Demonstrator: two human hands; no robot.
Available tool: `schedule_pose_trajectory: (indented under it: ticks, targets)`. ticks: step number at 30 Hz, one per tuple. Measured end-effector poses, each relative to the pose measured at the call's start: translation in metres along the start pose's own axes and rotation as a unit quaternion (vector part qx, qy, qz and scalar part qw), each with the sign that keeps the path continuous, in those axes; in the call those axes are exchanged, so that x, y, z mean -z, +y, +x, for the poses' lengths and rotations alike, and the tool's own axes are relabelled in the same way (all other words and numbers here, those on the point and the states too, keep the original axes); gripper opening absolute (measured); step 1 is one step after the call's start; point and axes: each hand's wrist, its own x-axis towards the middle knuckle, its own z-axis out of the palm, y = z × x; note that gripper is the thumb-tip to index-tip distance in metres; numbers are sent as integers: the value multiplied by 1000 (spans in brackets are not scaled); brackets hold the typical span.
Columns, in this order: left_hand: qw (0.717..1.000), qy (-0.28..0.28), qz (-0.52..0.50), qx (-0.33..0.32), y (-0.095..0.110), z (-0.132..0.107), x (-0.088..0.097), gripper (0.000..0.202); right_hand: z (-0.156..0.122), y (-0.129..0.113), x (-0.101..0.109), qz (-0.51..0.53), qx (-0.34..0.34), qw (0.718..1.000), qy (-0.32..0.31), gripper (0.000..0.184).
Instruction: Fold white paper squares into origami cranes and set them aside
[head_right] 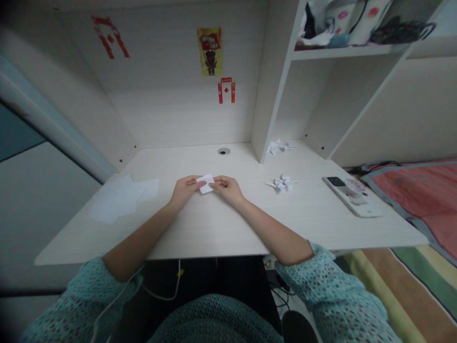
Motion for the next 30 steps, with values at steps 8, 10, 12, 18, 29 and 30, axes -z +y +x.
schedule_pose_trajectory:
  ticks: [8, 10, 12, 18, 29, 30]
  targets:
    - [995, -64, 51, 56, -5, -4, -6, 34, -2, -10, 2, -83, 12, 995, 53, 35]
    - [996, -55, 36, 63, -6, -3, -6, 35, -2, -10, 2, -74, 3, 996, 49, 38]
    - [996, -52, 28, 64, -6, -3, -4, 36, -2, -8, 2, -64, -4, 997, 42, 36]
    - [996, -55, 24, 60, -3, -5, -5, 36, -2, -6, 4, -54, -22, 997, 45, 37]
    - [997, -47, 24, 60, -1, -5, -7, 34, -1, -6, 3, -40, -24, 998, 45, 37]
    - [997, -40, 22, 62, -1, -5, -7, 35, -1, -6, 3, -38, -24, 998, 43, 38]
